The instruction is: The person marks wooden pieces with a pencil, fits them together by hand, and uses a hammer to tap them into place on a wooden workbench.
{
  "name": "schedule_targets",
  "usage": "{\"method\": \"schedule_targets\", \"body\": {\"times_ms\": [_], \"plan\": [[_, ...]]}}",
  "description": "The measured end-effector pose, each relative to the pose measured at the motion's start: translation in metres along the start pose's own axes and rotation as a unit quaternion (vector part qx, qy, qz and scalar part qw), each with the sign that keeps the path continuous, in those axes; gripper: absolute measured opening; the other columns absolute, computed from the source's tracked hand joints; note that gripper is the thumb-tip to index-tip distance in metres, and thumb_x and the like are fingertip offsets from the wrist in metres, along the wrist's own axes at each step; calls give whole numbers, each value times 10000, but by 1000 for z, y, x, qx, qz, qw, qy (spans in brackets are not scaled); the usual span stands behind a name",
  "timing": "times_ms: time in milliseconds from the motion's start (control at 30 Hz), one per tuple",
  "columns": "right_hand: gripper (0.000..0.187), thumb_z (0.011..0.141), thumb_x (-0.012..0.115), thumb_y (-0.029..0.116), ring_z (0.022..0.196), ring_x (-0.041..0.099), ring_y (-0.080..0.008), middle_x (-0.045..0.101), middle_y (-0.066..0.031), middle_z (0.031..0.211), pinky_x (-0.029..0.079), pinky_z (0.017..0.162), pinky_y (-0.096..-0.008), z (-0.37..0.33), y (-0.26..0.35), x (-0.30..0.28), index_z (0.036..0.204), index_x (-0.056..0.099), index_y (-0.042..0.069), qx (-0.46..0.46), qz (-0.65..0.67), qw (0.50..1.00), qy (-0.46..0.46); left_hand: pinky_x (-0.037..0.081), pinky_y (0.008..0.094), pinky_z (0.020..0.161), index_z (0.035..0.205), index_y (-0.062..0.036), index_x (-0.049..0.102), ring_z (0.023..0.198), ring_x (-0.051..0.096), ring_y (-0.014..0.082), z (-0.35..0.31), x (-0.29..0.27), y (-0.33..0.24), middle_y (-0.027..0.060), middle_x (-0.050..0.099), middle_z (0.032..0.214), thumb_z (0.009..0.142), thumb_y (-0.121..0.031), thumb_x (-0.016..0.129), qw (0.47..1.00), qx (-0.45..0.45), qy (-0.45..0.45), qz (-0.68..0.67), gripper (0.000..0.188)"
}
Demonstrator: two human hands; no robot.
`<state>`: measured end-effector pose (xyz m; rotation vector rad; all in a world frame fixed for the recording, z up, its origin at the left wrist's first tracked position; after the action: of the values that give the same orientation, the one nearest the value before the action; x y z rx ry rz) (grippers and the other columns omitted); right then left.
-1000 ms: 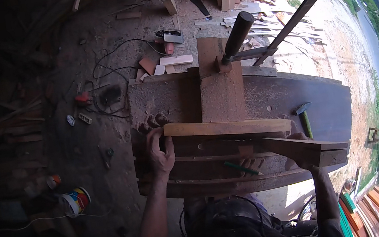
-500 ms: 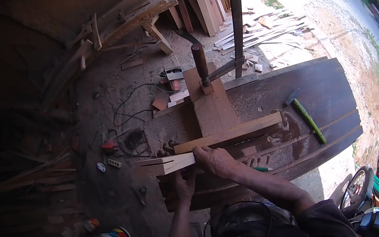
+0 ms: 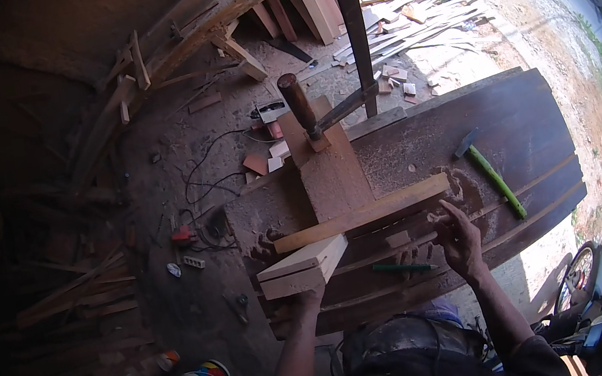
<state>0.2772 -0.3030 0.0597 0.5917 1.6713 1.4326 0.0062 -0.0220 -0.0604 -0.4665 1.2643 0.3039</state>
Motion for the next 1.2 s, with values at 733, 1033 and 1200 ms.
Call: {"method": "schedule_targets", "body": {"times_ms": [733,1033,1200], "plan": [[409,1020,531,30,744,578,-75,600,-5,913,488,672,-231,8,-51,-51,1427,507,65,37,-2,986,-160,451,499,985,1223,-128,679,1157,609,362,7,-17,-5,120,678,1184,930,-354,690,995,-35,73,-54,370],[428,911,628,-10,751,643,-238,660,-103,913,528,667,-356,-17,1,-12,1327,595,85,-84,-152,984,-46,550,395,866,1179,-41,686,988,716,280,56,-71,-53,94,730,1086,856,-198,807,958,-70,-54,-273,379],[411,782,685,154,1009,591,-333,646,-107,1075,453,875,-484,-49,25,44,1191,675,106,-146,-347,920,103,458,432,1016,1372,-6,407,1198,560,290,107,-160,-91,179,553,1265,775,-271,881,931,-33,-212,-296,807]]}}
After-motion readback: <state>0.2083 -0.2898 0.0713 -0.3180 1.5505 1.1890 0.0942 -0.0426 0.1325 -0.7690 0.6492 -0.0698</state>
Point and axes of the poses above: each hand's wrist, its own z-axis towards the middle knuckle, its own x-axis out of the palm, y = z × x, the point moved 5 cm from there along z, towards the middle knuckle
